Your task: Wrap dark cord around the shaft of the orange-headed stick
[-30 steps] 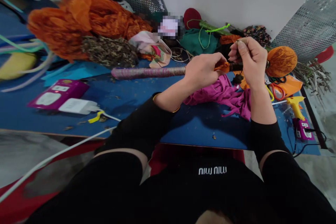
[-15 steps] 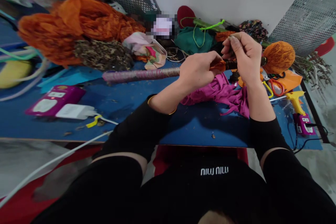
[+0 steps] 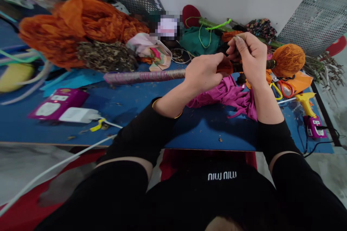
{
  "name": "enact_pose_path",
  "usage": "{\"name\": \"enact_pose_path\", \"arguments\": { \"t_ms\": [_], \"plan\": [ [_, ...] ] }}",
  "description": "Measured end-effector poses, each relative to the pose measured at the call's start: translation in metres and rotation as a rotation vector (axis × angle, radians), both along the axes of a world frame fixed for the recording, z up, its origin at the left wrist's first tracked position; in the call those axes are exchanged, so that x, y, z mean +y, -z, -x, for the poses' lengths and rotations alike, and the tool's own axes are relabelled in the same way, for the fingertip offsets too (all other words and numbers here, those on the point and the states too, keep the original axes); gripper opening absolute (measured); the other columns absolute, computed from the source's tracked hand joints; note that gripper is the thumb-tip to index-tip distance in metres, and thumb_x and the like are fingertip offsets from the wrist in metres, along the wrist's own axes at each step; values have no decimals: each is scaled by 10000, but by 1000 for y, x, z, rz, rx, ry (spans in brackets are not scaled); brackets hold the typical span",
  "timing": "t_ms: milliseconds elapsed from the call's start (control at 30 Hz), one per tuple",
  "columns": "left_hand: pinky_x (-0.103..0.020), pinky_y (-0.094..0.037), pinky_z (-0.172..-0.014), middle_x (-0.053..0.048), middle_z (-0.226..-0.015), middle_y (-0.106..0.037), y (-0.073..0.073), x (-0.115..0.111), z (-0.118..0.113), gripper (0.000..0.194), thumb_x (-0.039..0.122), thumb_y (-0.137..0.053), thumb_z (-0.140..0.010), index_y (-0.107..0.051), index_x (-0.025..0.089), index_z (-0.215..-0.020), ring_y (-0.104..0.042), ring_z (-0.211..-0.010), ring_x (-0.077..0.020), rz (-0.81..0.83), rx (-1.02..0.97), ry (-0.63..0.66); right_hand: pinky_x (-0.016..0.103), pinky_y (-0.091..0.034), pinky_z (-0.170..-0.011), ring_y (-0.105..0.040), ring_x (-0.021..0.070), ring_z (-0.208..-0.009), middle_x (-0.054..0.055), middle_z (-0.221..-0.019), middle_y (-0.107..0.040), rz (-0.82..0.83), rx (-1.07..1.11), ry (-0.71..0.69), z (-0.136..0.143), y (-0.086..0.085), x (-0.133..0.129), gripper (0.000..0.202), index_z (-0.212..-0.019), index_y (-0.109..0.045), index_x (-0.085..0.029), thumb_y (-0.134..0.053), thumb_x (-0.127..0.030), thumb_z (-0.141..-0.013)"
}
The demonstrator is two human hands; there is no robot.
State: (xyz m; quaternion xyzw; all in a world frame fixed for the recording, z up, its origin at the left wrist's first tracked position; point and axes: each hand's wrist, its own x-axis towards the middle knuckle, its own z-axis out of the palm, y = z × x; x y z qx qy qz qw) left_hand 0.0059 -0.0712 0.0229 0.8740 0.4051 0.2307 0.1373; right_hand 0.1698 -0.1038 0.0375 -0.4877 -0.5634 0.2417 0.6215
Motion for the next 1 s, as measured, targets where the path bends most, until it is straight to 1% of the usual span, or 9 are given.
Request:
{"name": "enact_pose_path", "arguments": {
  "t_ms": [133, 233, 333, 500, 600, 733, 867, 933, 1000],
  "plan": [
    [-418, -546, -956, -104, -1127, -799, -1, -2, -1, 357, 318, -638, -898, -754, 208, -1218, -733, -1167, -345, 6, 47, -19, 204, -553, -618, -664, 53, -617, -48, -715, -715, 10, 28, 10, -1, 2, 2, 378, -798, -740, -230, -736, -592, -910],
    [-408, -541, -967, -94, -1114, -798, 0, -3, -2, 368, 305, -628, -898, -750, 219, -1235, -727, -1175, -334, -12, 33, -6, 200, -535, -597, -651, 48, -586, -57, -693, -708, -5, 14, 6, -2, 3, 4, 408, -788, -719, -227, -716, -616, -913],
    [-392, -543, -947, -90, -1133, -805, 1, -6, -2, 390, 312, -621, -904, -741, 221, -1263, -734, -1152, -323, -36, 34, 9, 192, -521, -609, -655, 48, -612, -70, -678, -687, 43, 32, 21, -6, 5, 7, 415, -806, -697, -220, -733, -625, -893],
    [-378, -553, -885, -52, -1169, -817, -1, -12, -2, 471, 306, -622, -924, -703, 310, -1388, -758, -1083, -300, -70, 63, 0, 197, -523, -629, -617, 38, -613, -54, -695, -699, 95, -32, -17, -15, 7, 15, 378, -839, -660, -213, -633, -552, -1003],
    [-383, -548, -864, -32, -1197, -814, 0, -12, -2, 489, 308, -610, -942, -695, 369, -1419, -760, -1076, -297, -88, 67, 41, 182, -539, -666, -631, 36, -640, -60, -671, -677, 120, -44, -24, -17, 9, 17, 367, -844, -642, -214, -622, -539, -1014],
    [-412, -541, -876, -70, -1260, -799, 4, -8, -2, 430, 353, -565, -975, -748, 334, -1364, -754, -1108, -323, -101, 66, 96, 191, -534, -608, -631, 42, -596, -68, -673, -682, 139, 21, -8, -13, 9, 17, 346, -815, -653, -211, -701, -517, -969],
    [-401, -551, -904, -64, -1263, -807, 6, -5, 0, 410, 337, -578, -965, -770, 324, -1327, -760, -1126, -306, -104, 25, 109, 192, -487, -547, -605, 31, -548, -56, -721, -720, 120, 59, -1, -23, 3, 13, 331, -730, -659, -213, -759, -449, -940],
    [-384, -558, -938, -40, -1259, -817, 5, -2, 2, 406, 295, -605, -946, -774, 331, -1314, -762, -1147, -283, -103, -14, 118, 189, -441, -493, -528, 2, -474, -39, -720, -734, 100, 18, -33, -38, -5, 6, 355, -669, -646, -211, -757, -400, -949],
    [-366, -563, -969, -21, -1262, -824, 3, 2, 5, 415, 254, -636, -923, -779, 338, -1304, -764, -1165, -264, -90, -54, 117, 193, -411, -448, -430, -12, -400, -38, -650, -700, 91, -16, -73, -56, -17, -6, 387, -631, -639, -219, -746, -406, -953]
  ]
}}
